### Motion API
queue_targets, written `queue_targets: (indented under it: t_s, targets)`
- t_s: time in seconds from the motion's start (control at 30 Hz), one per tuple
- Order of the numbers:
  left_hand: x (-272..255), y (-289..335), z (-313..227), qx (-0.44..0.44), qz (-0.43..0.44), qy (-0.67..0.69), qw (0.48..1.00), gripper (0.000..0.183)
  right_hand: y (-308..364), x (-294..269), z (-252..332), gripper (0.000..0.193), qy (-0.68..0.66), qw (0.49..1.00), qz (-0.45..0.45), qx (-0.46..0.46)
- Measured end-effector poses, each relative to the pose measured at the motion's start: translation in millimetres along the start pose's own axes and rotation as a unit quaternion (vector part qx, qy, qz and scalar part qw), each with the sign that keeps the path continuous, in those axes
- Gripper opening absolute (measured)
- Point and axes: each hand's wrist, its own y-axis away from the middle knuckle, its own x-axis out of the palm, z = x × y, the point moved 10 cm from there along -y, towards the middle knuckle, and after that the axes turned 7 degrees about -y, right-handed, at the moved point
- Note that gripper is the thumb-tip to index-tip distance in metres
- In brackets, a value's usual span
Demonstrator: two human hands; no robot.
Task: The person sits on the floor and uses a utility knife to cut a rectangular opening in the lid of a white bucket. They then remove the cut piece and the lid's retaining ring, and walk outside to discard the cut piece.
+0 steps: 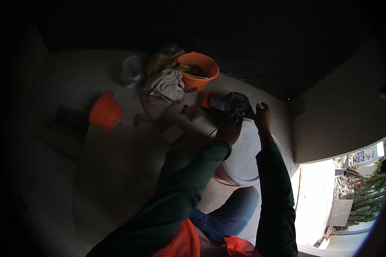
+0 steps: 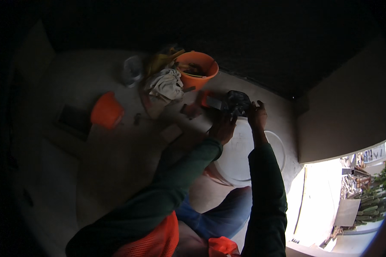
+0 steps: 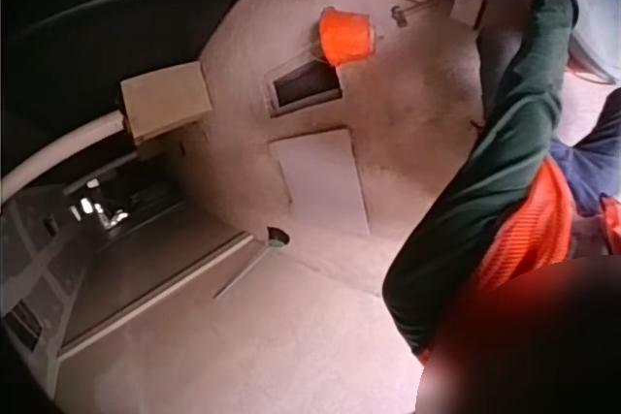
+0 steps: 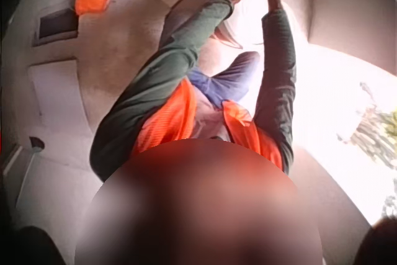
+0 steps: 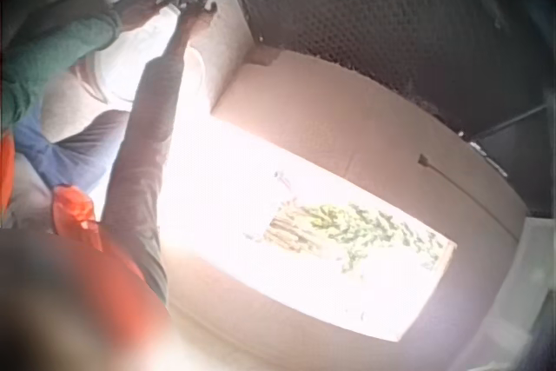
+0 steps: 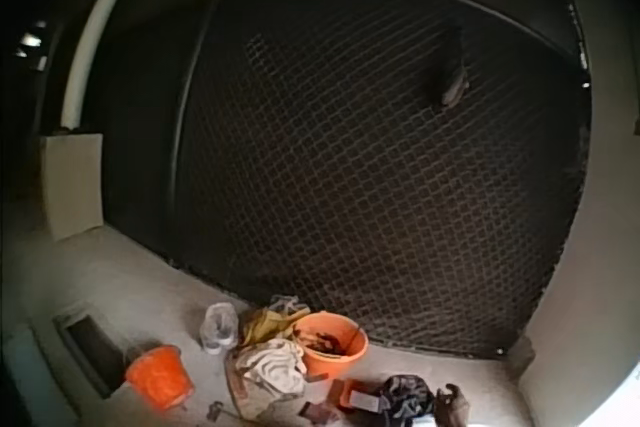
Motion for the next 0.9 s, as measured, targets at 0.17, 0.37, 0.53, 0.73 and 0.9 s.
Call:
queue_targets:
  t_s: [0.17,0.37,0.53,0.73,0.9]
  targets:
    - [-5.2,1.1,0.9,-0.056,0.0,0.04,0.998,0.05,77.0,-37.9,-33.2,0.047,0.196,0.977,0.082,0.015]
    - [4.8,19.1,148.8,-0.176,-0.144,0.401,0.887,0.032,127.3,-45.7,-28.1,0.063,0.301,0.946,0.117,0.007]
    - [129.8,152.2,347.4,-0.37,0.214,0.187,0.885,0.049,124.6,-44.9,-24.4,0.061,0.285,0.953,0.099,0.005]
    - [196.0,193.2,382.6,-0.319,0.298,0.019,0.9,0.045,123.9,-46.9,-27.0,0.061,0.283,0.954,0.092,0.014]
    - [203.5,200.2,384.8,-0.328,0.253,-0.043,0.909,0.042,123.2,-48.7,-25.5,0.06,0.291,0.951,0.104,0.026]
